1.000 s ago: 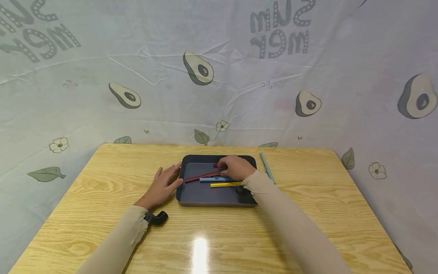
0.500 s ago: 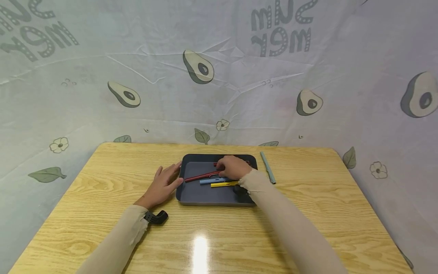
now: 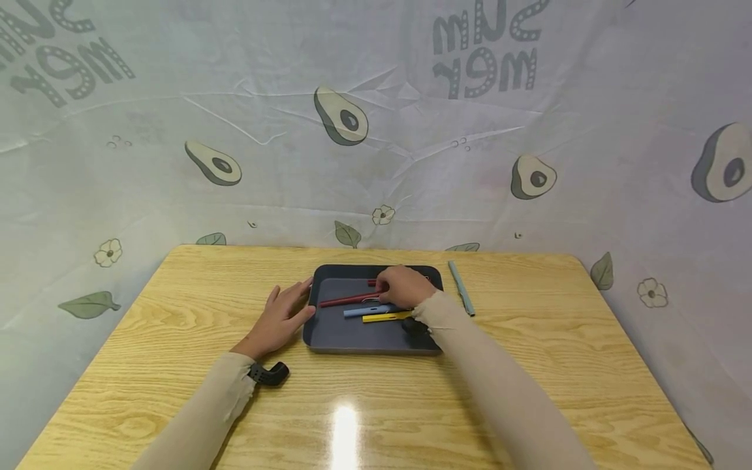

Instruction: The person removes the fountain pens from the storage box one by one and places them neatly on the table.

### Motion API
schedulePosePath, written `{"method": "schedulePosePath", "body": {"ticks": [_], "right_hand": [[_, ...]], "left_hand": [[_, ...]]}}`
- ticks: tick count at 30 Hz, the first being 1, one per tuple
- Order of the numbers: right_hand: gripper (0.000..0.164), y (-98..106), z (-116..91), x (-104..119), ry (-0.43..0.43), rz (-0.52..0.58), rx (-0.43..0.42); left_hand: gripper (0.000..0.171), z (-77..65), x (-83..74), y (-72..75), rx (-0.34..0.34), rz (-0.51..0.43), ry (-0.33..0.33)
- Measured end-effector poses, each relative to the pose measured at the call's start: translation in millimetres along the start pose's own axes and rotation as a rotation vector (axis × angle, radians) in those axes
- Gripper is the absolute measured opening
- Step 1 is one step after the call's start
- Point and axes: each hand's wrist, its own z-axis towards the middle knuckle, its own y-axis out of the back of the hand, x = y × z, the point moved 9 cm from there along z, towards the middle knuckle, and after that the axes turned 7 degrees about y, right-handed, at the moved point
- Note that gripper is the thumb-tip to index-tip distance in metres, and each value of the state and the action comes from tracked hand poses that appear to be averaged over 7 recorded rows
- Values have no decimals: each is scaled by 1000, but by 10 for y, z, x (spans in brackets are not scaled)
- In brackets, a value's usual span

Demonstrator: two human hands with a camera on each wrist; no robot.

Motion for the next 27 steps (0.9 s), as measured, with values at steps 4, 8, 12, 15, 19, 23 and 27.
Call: {"method": "schedulePosePath", "body": {"ticks": [4,8,12,15,19,23,27], "right_hand": [[13,31,-22,-19,17,-24,-29],[13,76,-31,-30,33,-26,-57],[14,152,-50,1,43,-41,-85],[13,207,-72,22,35,-51,-96],[11,266,-115,36,22,-44,-110],[10,303,-163,37,24,-28,-119],[11,335,-220,-6,20,-20,-127]], "left_hand": [[69,0,-14,13,-6,3,-6],[69,2,-16,18,-7,6,-6],[69,2,-3,10,-5,8,-3],[69,7,2,6,-8,10,-8],[69,11,-1,6,-5,6,-7],[69,15,-4,4,0,5,-6],[69,8,7,11,-4,6,-9]]}}
